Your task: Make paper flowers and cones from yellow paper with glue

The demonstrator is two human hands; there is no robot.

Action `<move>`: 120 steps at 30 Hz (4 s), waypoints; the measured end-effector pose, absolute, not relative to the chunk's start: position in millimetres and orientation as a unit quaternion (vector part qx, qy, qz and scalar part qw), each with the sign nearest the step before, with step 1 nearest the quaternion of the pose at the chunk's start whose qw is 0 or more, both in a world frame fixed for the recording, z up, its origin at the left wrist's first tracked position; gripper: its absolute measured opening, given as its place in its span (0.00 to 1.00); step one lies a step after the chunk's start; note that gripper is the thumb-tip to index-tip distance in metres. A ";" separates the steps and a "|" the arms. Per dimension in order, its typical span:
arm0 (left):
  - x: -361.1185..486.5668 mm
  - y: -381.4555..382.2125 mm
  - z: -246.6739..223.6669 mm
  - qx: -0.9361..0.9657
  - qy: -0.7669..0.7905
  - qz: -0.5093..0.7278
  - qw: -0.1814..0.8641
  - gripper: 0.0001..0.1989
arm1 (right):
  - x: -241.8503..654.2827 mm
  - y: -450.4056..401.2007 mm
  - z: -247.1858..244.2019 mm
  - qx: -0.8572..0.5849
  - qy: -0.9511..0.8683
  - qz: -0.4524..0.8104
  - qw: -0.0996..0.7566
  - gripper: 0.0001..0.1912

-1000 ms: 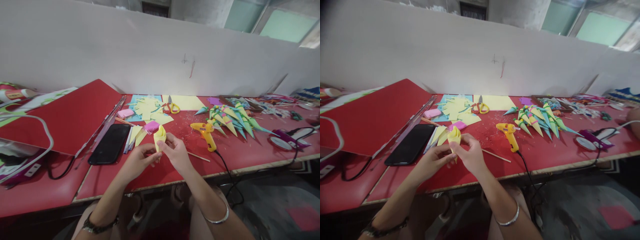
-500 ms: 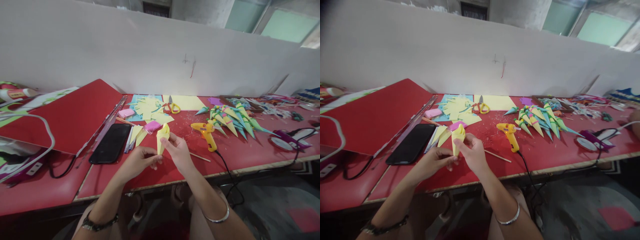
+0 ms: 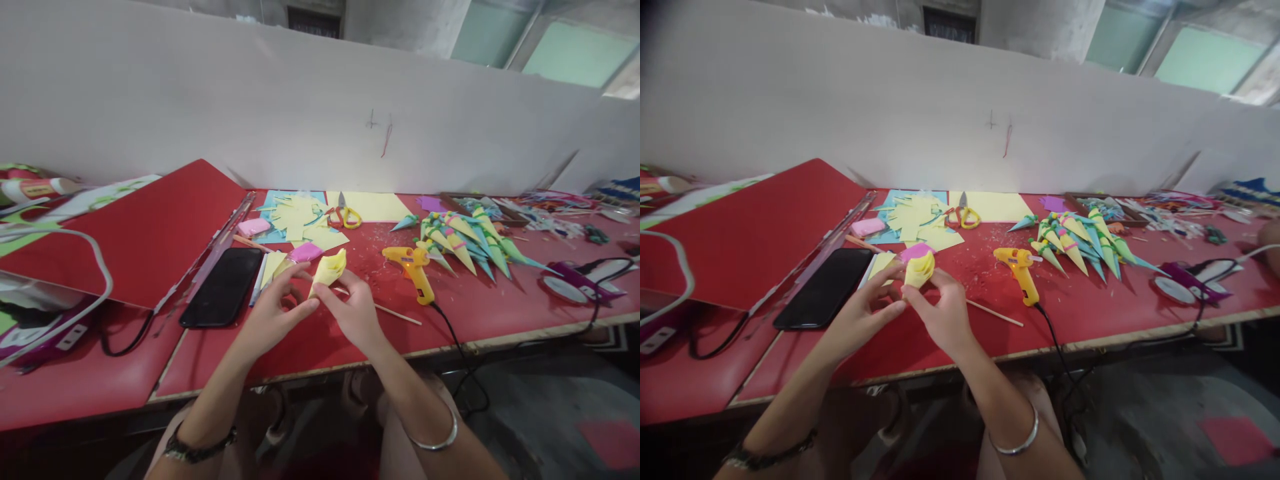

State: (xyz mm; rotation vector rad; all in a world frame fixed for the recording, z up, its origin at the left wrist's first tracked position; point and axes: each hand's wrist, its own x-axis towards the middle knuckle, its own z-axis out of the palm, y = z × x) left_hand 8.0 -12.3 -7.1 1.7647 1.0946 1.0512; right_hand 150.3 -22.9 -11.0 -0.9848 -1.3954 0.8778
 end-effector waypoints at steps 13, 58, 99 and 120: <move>11.0 -11.0 -6.8 0.657 0.431 0.484 0.386 0.09 | 145.4 -23.7 -19.9 -0.471 -0.743 0.239 0.411 0.07; 5.1 -14.8 -15.3 0.530 0.312 0.613 0.496 0.19 | 146.9 -25.1 -26.3 -0.339 -0.658 0.604 0.296 0.16; 3.6 -11.4 -17.6 0.508 0.318 0.621 0.504 0.15 | 148.2 -24.5 -19.8 -0.360 -0.658 0.558 0.355 0.18; 18.0 -29.8 -5.0 0.667 0.282 0.554 0.411 0.09 | 148.6 -21.6 -25.8 -0.497 -0.826 0.145 0.224 0.11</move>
